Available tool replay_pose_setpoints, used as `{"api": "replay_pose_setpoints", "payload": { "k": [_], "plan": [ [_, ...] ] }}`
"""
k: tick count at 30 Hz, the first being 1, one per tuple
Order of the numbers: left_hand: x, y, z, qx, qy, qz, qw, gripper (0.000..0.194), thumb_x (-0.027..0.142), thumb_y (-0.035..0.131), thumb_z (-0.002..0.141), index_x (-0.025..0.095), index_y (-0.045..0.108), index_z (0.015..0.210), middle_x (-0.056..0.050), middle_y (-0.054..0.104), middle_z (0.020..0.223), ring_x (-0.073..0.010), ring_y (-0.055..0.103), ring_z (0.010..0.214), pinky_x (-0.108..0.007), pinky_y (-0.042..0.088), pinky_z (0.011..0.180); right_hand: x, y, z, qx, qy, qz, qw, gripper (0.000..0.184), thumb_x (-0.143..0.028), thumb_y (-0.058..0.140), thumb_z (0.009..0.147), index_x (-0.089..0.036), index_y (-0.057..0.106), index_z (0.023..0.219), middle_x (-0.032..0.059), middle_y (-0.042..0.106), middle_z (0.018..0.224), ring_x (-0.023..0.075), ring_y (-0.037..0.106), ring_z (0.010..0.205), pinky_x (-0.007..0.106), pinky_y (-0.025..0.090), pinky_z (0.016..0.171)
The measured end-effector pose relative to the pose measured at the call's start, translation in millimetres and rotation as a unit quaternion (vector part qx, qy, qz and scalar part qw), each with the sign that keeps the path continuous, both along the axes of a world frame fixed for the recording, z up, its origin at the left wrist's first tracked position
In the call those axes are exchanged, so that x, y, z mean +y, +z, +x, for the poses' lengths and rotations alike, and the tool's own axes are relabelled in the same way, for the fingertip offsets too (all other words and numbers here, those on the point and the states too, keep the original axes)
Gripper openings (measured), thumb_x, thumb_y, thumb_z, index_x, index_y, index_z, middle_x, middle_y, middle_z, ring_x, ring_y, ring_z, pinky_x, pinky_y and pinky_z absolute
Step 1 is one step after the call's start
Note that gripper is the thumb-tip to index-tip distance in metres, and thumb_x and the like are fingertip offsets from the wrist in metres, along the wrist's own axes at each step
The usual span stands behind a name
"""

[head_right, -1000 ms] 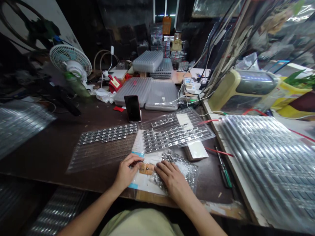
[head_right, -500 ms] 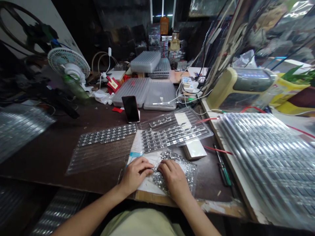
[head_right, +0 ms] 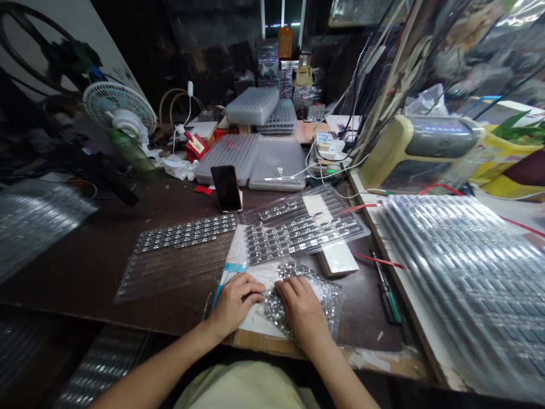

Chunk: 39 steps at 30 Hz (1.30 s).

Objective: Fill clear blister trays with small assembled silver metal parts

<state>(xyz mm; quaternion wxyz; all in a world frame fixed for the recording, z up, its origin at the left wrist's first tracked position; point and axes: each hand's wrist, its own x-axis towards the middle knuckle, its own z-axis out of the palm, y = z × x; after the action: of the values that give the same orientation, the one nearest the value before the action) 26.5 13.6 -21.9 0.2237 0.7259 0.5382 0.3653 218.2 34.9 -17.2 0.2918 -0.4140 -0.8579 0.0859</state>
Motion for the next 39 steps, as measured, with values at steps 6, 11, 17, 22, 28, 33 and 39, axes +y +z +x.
{"api": "replay_pose_setpoints", "payload": {
  "k": [6, 11, 17, 22, 28, 33, 39],
  "plan": [
    [2, 7.8, -3, -0.035, 0.006, 0.001, 0.999, 0.011, 0.014, 0.067, 0.078, 0.022, 0.072, 0.083, -0.002, 0.066, 0.079, -0.0155, 0.06, 0.077, -0.026, 0.048, 0.071, -1, 9.1, -2, 0.048, 0.0, -0.005, 0.999, 0.025, -0.016, 0.039, 0.093, -0.021, 0.059, 0.107, 0.007, 0.062, 0.094, 0.0182, 0.056, 0.084, 0.032, 0.049, 0.072],
    [53, 26.5, -52, 0.044, 0.148, 0.041, 0.987, 0.007, 0.022, 0.067, 0.078, 0.024, 0.071, 0.084, -0.003, 0.068, 0.087, -0.0197, 0.058, 0.086, -0.035, 0.043, 0.081, -9, 13.4, -22, 0.099, -0.004, -0.055, 0.994, 0.019, -0.019, 0.042, 0.092, -0.021, 0.06, 0.09, 0.0044, 0.064, 0.083, 0.016, 0.06, 0.077, 0.028, 0.049, 0.068],
    [96, 19.6, -105, 0.179, 0.242, 0.042, 0.953, 0.007, 0.031, 0.068, 0.077, 0.027, 0.073, 0.078, -0.004, 0.063, 0.094, -0.0243, 0.054, 0.094, -0.041, 0.035, 0.086, -13, 3.2, -49, 0.04, -0.049, -0.037, 0.997, 0.019, -0.033, 0.053, 0.09, -0.025, 0.068, 0.08, 0.0009, 0.067, 0.076, 0.0156, 0.059, 0.072, 0.028, 0.04, 0.064],
    [80, 16.4, -121, 0.215, 0.256, 0.06, 0.941, 0.012, 0.032, 0.062, 0.081, 0.027, 0.073, 0.08, -0.004, 0.063, 0.099, -0.0252, 0.052, 0.097, -0.044, 0.03, 0.09, -10, -2.1, -54, 0.041, -0.065, -0.027, 0.997, 0.017, -0.034, 0.055, 0.089, -0.031, 0.071, 0.084, 0.0001, 0.067, 0.082, 0.0163, 0.055, 0.076, 0.03, 0.034, 0.067],
    [98, 29.6, -99, 0.19, 0.191, 0.071, 0.96, 0.014, 0.03, 0.059, 0.083, 0.025, 0.072, 0.082, -0.004, 0.067, 0.093, -0.0225, 0.055, 0.092, -0.043, 0.028, 0.092, -11, -5.6, -57, 0.029, -0.066, -0.021, 0.997, 0.015, -0.029, 0.057, 0.088, -0.032, 0.071, 0.086, -0.0005, 0.065, 0.08, 0.0152, 0.053, 0.074, 0.031, 0.033, 0.066],
    [136, 33.0, -56, 0.136, 0.117, 0.027, 0.983, 0.009, 0.026, 0.066, 0.077, 0.023, 0.071, 0.071, -0.005, 0.071, 0.086, -0.0242, 0.057, 0.091, -0.047, 0.025, 0.095, -10, -1.5, -44, -0.038, -0.067, 0.013, 0.997, 0.02, -0.025, 0.053, 0.089, -0.029, 0.067, 0.103, 0.0025, 0.066, 0.097, 0.0178, 0.056, 0.085, 0.032, 0.038, 0.072],
    [132, 37.1, -63, 0.074, 0.125, 0.012, 0.989, 0.009, 0.023, 0.059, 0.08, 0.02, 0.067, 0.076, -0.005, 0.07, 0.08, -0.0211, 0.061, 0.082, -0.041, 0.039, 0.089, -4, 3.6, 2, -0.158, 0.026, 0.059, 0.985, 0.041, -0.011, 0.044, 0.086, -0.029, 0.056, 0.121, 0.0024, 0.058, 0.125, 0.0231, 0.046, 0.118, 0.039, 0.038, 0.091]
  ]
}}
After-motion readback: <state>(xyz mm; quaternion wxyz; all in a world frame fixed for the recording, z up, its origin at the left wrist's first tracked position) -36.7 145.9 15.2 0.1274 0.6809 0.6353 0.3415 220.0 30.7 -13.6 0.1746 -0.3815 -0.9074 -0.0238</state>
